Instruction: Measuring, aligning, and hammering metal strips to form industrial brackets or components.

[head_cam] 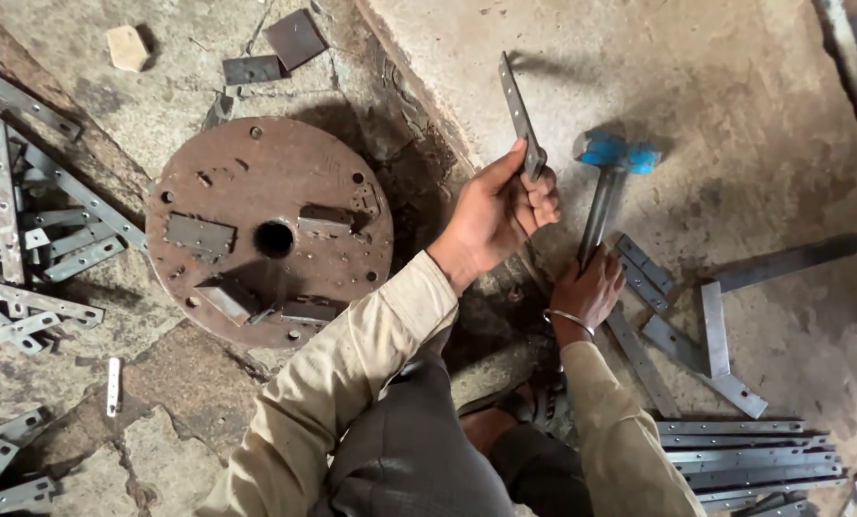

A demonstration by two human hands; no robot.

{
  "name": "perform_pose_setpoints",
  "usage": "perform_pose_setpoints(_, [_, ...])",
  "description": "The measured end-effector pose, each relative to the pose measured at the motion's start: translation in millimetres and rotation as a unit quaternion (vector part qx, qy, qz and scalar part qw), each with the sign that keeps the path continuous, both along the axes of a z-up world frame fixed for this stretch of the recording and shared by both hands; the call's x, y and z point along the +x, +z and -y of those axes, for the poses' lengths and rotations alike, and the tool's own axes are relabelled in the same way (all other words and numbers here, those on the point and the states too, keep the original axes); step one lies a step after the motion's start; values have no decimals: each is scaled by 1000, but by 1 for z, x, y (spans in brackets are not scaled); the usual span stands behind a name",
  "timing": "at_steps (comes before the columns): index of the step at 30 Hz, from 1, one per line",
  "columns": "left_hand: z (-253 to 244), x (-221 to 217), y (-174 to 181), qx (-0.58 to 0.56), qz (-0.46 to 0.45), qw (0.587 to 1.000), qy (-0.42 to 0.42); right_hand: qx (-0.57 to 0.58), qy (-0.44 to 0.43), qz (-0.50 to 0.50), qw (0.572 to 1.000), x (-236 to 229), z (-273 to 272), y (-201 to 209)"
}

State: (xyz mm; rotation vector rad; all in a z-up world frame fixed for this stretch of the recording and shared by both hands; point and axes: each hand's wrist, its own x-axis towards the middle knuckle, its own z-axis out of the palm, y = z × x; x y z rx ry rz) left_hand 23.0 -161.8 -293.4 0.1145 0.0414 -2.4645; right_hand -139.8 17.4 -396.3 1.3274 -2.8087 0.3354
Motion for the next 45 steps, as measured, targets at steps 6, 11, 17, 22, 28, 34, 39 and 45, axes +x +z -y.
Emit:
perform_pose_setpoints(6, [1,8,18,38,160,986,-22,19,-50,21,998,-2,5,-4])
perform_pose_setpoints(11, [-29,36,-15,-17,269,961,-58,-52,-177,249,951,-8,5,22])
perform_pose_setpoints(17, [-73,61,-121,-140,536,826,-107,-173,-233,543,788,46,-37,18])
perform_pose_setpoints(22, [-76,68,-141,-281,623,725,-85,-123,-145,556,809,55,-7,86])
perform_pose_setpoints(28, [-89,66,-137,-254,689,672,-98,-219,-6,600,770,61,15,128])
perform_pose_setpoints(34, [-90,57,-152,-310,720,617,-61,-199,33,409,890,50,41,90])
perform_pose_setpoints(39, [-93,68,-151,-331,717,605,-100,-141,-4,521,842,57,47,136])
perform_pose_setpoints(45, [-111,83,-144,-329,709,620,-74,-226,70,348,907,48,22,68])
